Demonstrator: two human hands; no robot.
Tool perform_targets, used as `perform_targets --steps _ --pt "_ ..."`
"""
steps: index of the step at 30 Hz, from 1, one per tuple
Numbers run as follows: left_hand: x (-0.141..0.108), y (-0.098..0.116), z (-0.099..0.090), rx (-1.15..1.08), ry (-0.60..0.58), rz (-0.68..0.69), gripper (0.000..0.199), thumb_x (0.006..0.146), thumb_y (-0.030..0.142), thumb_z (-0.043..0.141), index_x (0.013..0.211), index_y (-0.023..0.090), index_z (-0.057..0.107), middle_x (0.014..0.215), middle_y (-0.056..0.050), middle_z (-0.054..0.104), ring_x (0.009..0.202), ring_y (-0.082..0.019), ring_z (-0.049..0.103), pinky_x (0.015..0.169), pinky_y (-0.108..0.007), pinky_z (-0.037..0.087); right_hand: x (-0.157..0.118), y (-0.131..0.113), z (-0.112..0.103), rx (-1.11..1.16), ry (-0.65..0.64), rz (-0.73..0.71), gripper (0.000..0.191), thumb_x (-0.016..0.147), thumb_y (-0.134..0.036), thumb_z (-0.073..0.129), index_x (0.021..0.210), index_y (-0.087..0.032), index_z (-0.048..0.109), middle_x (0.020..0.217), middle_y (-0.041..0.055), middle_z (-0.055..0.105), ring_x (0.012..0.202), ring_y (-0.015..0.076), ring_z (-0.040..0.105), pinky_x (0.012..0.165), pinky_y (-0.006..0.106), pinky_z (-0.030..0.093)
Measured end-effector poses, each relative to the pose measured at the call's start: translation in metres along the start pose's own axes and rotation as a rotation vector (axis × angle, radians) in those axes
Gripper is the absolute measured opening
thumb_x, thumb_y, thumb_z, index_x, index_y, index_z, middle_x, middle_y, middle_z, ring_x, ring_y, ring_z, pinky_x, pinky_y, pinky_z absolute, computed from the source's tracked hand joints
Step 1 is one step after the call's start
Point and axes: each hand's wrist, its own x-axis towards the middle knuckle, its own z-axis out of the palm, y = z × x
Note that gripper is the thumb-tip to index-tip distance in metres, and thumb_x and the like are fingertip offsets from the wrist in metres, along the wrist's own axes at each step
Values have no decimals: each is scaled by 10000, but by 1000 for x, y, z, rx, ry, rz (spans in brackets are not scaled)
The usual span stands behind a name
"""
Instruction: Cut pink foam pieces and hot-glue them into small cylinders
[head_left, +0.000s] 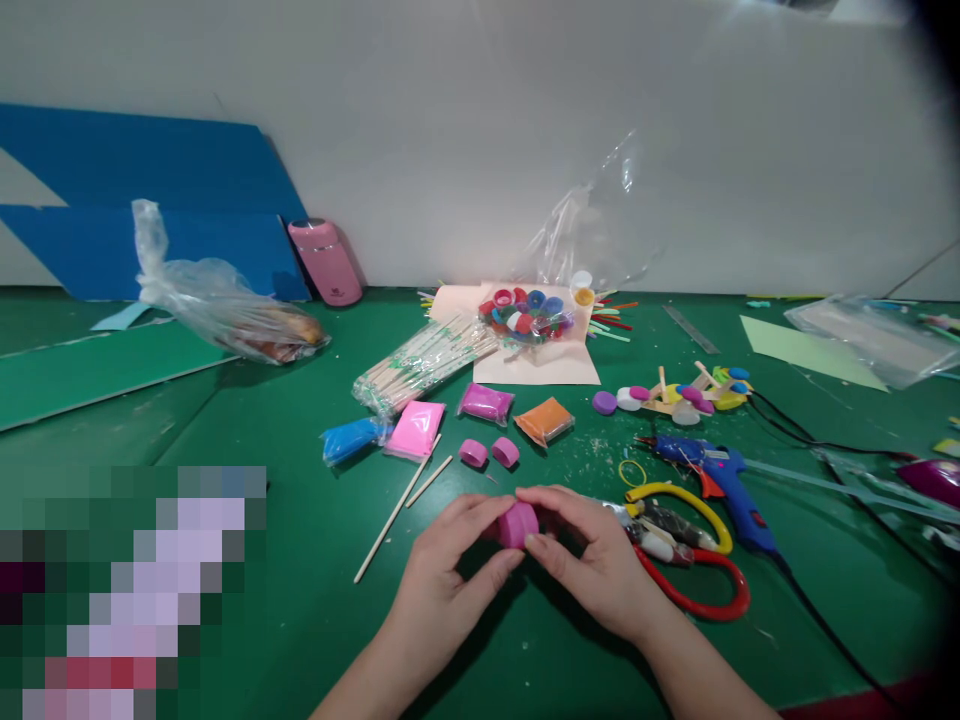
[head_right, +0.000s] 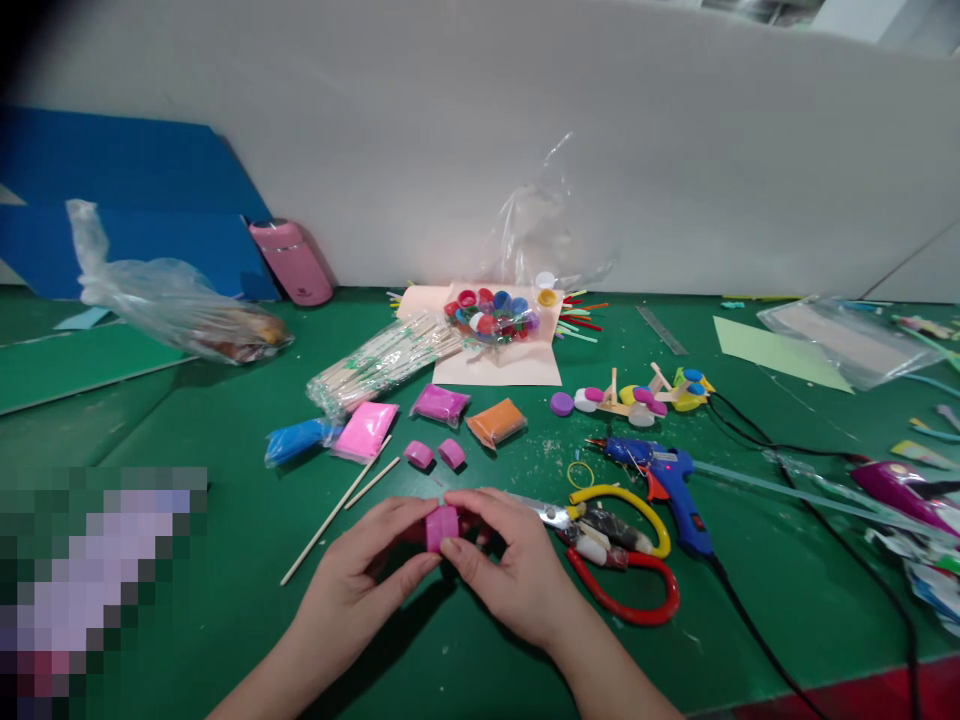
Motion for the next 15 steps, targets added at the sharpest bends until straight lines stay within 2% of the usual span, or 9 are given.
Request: perform_targets --steps 10,15 --pt "-2 -3 1 -44 14 56 361 724 105 559 1045 266 533 962 -27 576 896 -152 546 794 -287 448 1 -3 -1 77 -20 16 265 786 -229 545 1050 -255 526 975 11 555 788 139 521 667 224 427" --pt "-3 -4 1 -60 2 38 336 725 111 555 1030 253 544 965 -36 572 909 -164 542 807 -303 443 2 -3 -1 78 -29 3 264 785 -223 542 1046 -253 526 971 11 550 788 142 513 670 228 418"
